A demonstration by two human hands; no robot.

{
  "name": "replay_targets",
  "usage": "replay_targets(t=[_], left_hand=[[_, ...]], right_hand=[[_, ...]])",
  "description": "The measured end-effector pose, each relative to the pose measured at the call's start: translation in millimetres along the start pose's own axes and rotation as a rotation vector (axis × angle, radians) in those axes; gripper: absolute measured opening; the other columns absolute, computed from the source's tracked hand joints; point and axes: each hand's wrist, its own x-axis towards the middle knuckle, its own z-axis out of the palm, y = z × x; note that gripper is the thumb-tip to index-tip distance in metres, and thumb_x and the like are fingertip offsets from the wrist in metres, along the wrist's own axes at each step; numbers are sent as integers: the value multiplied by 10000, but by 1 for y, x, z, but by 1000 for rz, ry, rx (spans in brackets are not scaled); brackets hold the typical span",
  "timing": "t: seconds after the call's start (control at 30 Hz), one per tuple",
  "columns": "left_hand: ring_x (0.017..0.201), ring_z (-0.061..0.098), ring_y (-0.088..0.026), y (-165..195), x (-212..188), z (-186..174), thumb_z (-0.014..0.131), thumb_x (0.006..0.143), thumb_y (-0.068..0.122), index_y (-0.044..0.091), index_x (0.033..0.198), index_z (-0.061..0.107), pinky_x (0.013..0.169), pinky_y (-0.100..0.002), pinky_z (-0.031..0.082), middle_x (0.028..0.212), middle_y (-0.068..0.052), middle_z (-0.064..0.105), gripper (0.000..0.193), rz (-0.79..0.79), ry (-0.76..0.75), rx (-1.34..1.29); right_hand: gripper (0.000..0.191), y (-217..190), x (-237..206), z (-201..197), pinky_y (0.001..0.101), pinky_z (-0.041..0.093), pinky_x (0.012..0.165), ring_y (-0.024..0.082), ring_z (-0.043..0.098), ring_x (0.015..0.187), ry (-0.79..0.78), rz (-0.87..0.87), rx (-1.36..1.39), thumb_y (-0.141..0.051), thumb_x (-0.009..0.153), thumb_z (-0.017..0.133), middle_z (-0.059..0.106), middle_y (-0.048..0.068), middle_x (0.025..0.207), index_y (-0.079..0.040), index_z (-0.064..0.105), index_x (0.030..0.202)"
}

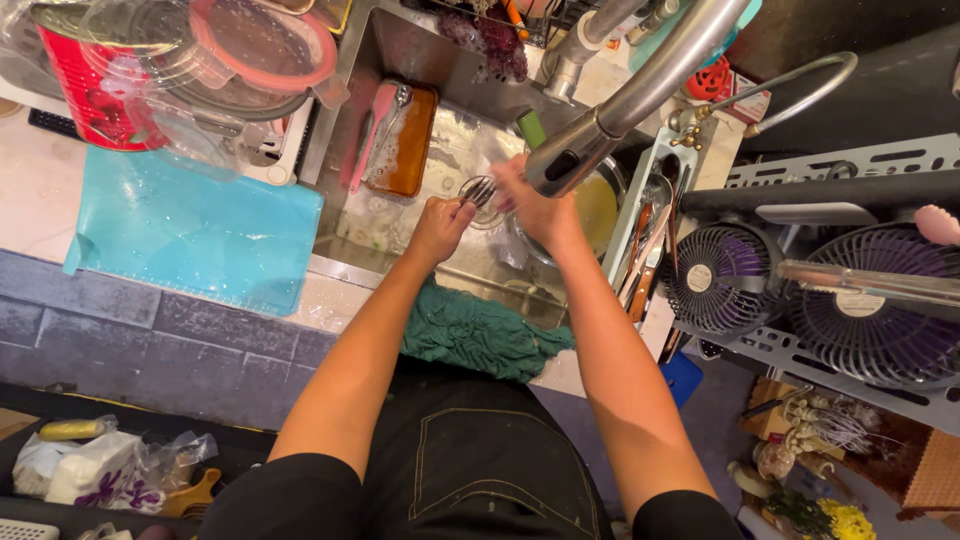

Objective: The person washes dishes at a kitchen sink, scrubbing a spatula, utensils, a pot, and a bowl with a soapy sponge, rinsing each item under running water, and setting cleaned items aside while working through the dishes in the sink.

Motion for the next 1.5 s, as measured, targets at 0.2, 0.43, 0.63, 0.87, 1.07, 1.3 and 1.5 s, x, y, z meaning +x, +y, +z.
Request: replay_targets(t=[0.2,0.43,0.63,0.87,1.07,1.3,1.5], left_hand=[[585,596,-252,15,10,17,515,1055,374,-24,827,634,604,-388,476,636,-128,609,473,-65,5,-126],[749,656,-401,36,37,37,504,1041,323,30,1240,655,701,-460,502,803,-245,662,385,1,-106,18],[862,669,-398,-20,28,-13,559,995,260,102,1031,731,743,-489,516,945,-191,727,237,40,-89,278],[1123,532,-503,-69,72,-78,694,891,370,42,1243,680,927,-597,459,1333,-301,546,481,-203,467,612],[1193,593,-443,-70,89,-86,675,928,478,41,1095,738,994,-551,487,1314,-242,596,472,-579,153,647],[1094,624,-445,-65,79,-91,752,909,411,-31,1032,743,950,-522,502,1188,-275,633,459,-506,204,567],[862,738,-402,-75,70,-88,751,873,293,-57,945,746,779,-494,594,923,-201,737,357,-611,120,237]], right_hand=[[167,18,-9,-8,307,532,625,137,638,749,130,14,74,-168,1007,643,659,24,815,-9,654,957],[266,33,-18,5,371,527,1032,231,708,1131,44,-260,327,-180,1083,558,755,139,1069,73,637,1071],[290,12,-4,12,346,559,916,206,711,942,83,-238,392,-253,1140,453,678,68,891,-1,526,1017],[222,22,8,33,244,428,739,90,477,811,142,-182,384,-264,1106,516,501,-19,909,-43,516,1129],[295,39,7,25,282,384,523,108,480,595,301,87,372,-336,1065,560,526,-9,702,-65,554,947],[262,18,-10,27,284,427,652,97,470,753,245,-112,166,-291,1061,641,489,-18,831,-77,525,966],[294,-7,-24,31,296,477,860,105,555,984,211,-316,36,-89,948,636,551,22,1061,-61,532,1222]])
